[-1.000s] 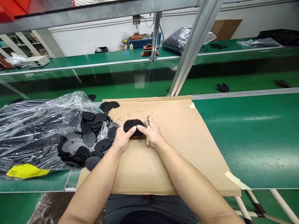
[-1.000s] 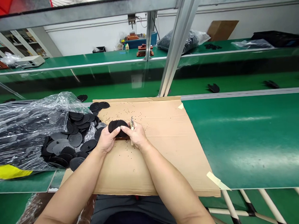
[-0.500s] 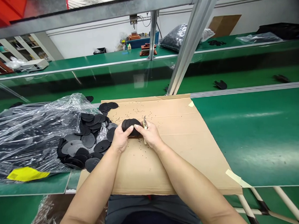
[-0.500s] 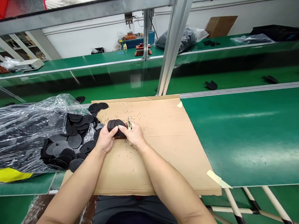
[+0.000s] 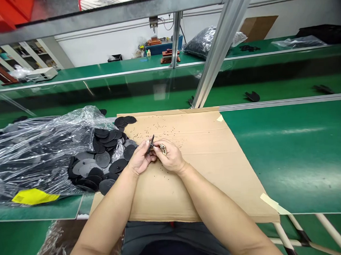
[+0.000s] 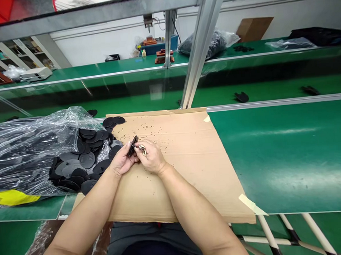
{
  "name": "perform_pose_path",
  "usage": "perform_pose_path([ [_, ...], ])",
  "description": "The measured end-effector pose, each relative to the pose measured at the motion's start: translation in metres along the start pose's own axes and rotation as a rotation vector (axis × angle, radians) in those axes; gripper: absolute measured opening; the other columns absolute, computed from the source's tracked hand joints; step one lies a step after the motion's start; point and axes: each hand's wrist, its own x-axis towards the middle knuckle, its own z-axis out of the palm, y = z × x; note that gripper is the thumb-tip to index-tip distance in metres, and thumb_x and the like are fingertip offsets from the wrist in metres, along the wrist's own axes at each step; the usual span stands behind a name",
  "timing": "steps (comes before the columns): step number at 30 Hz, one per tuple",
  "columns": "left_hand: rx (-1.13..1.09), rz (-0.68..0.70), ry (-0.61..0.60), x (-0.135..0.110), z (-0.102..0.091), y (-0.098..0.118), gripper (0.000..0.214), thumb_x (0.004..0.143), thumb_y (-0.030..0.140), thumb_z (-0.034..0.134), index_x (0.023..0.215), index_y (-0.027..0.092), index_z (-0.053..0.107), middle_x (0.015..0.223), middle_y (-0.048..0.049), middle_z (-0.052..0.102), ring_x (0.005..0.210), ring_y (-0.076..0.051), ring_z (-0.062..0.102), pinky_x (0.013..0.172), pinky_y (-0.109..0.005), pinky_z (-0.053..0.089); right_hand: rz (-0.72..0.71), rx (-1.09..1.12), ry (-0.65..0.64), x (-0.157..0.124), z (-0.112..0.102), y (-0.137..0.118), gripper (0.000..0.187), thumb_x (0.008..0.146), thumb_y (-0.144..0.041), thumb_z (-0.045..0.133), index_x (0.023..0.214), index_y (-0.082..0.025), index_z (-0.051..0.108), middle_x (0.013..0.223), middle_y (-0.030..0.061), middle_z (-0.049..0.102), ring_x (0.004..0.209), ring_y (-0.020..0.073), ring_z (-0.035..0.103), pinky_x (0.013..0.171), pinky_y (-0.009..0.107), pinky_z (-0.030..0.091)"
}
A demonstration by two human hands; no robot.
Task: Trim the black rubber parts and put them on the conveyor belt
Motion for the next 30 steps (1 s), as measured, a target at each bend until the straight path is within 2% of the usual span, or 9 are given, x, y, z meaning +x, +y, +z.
perform_pose_path([
  [6,0.078,0.046,0.032,-0.002,-0.001,-0.001,0.051,0.072,0.040,0.074,0.117,0.022,0.056,0.083,-0.0008,0.059,0.059,-0.009,0.054,0.044,-0.019,0.040,-0.045,-0.058,-0.029,-0.001,-0.001,0.004,0.014,0.087,-0.025,0.052,0.094,-0.021,0.064,0.089,0.0073,0.067,0.085,0.0197,0.062,0.083,0.036,0.050],
  [9,0.083,0.078,0.071,0.000,0.000,0.000,0.054,0.068,0.041,0.077,0.115,0.022,0.056,0.086,-0.0013,0.060,0.060,-0.008,0.054,0.044,-0.019,0.039,0.017,0.019,-0.013,-0.002,0.002,0.002,0.015,0.085,-0.027,0.055,0.094,-0.021,0.066,0.090,0.0073,0.068,0.085,0.0197,0.062,0.084,0.036,0.049],
  [11,0.077,0.174,0.103,0.002,0.000,0.003,0.056,0.060,0.036,0.083,0.109,0.022,0.057,0.089,-0.0009,0.059,0.066,-0.008,0.055,0.051,-0.018,0.042,0.167,0.184,0.003,-0.002,0.005,-0.002,0.016,0.084,-0.029,0.058,0.094,-0.020,0.067,0.089,0.0058,0.068,0.081,0.0184,0.062,0.080,0.035,0.049],
  [14,0.151,0.392,0.143,0.005,-0.005,0.007,0.055,0.050,0.025,0.087,0.095,0.021,0.055,0.086,0.0018,0.058,0.075,-0.009,0.057,0.066,-0.020,0.046,0.488,0.512,0.041,-0.001,0.008,-0.005,0.021,0.077,-0.032,0.065,0.093,-0.019,0.068,0.075,0.0010,0.065,0.066,0.0140,0.058,0.067,0.030,0.048],
  [18,0.603,0.737,0.252,0.005,-0.012,0.007,0.042,0.054,0.022,0.084,0.077,0.020,0.049,0.079,0.0019,0.054,0.076,-0.012,0.057,0.074,-0.027,0.048,0.798,0.820,0.086,0.003,0.006,-0.002,0.025,0.067,-0.031,0.071,0.088,-0.018,0.068,0.055,-0.0041,0.056,0.052,0.0101,0.051,0.053,0.024,0.040],
  [20,0.882,0.888,0.284,0.003,-0.012,0.006,0.035,0.059,0.022,0.080,0.072,0.019,0.048,0.079,0.0004,0.054,0.077,-0.014,0.057,0.075,-0.030,0.048,0.864,0.920,0.115,0.005,0.004,0.001,0.025,0.061,-0.027,0.073,0.084,-0.017,0.068,0.056,-0.0034,0.058,0.052,0.0101,0.052,0.052,0.023,0.040],
  [22,1.063,1.000,0.273,0.000,-0.011,0.005,0.029,0.064,0.021,0.076,0.071,0.019,0.047,0.080,-0.0007,0.054,0.078,-0.015,0.058,0.075,-0.032,0.048,0.892,0.979,0.149,0.007,0.003,0.003,0.023,0.056,-0.022,0.073,0.079,-0.017,0.068,0.062,-0.0021,0.062,0.054,0.0102,0.054,0.055,0.024,0.043],
  [26,1.176,1.133,0.239,-0.004,-0.006,0.003,0.023,0.068,0.014,0.069,0.073,0.020,0.048,0.080,-0.0012,0.055,0.077,-0.015,0.058,0.072,-0.032,0.048,0.923,1.011,0.197,0.007,0.005,0.006,0.019,0.053,-0.015,0.069,0.072,-0.017,0.067,0.069,-0.0011,0.063,0.057,0.0100,0.054,0.055,0.024,0.043],
  [30,1.202,1.175,0.231,-0.004,-0.004,0.001,0.024,0.067,0.011,0.069,0.074,0.020,0.048,0.079,-0.0011,0.055,0.076,-0.015,0.057,0.071,-0.031,0.049,0.939,1.018,0.225,0.007,0.006,0.007,0.018,0.054,-0.014,0.067,0.071,-0.017,0.065,0.069,-0.0010,0.063,0.060,0.0114,0.055,0.056,0.024,0.042],
])
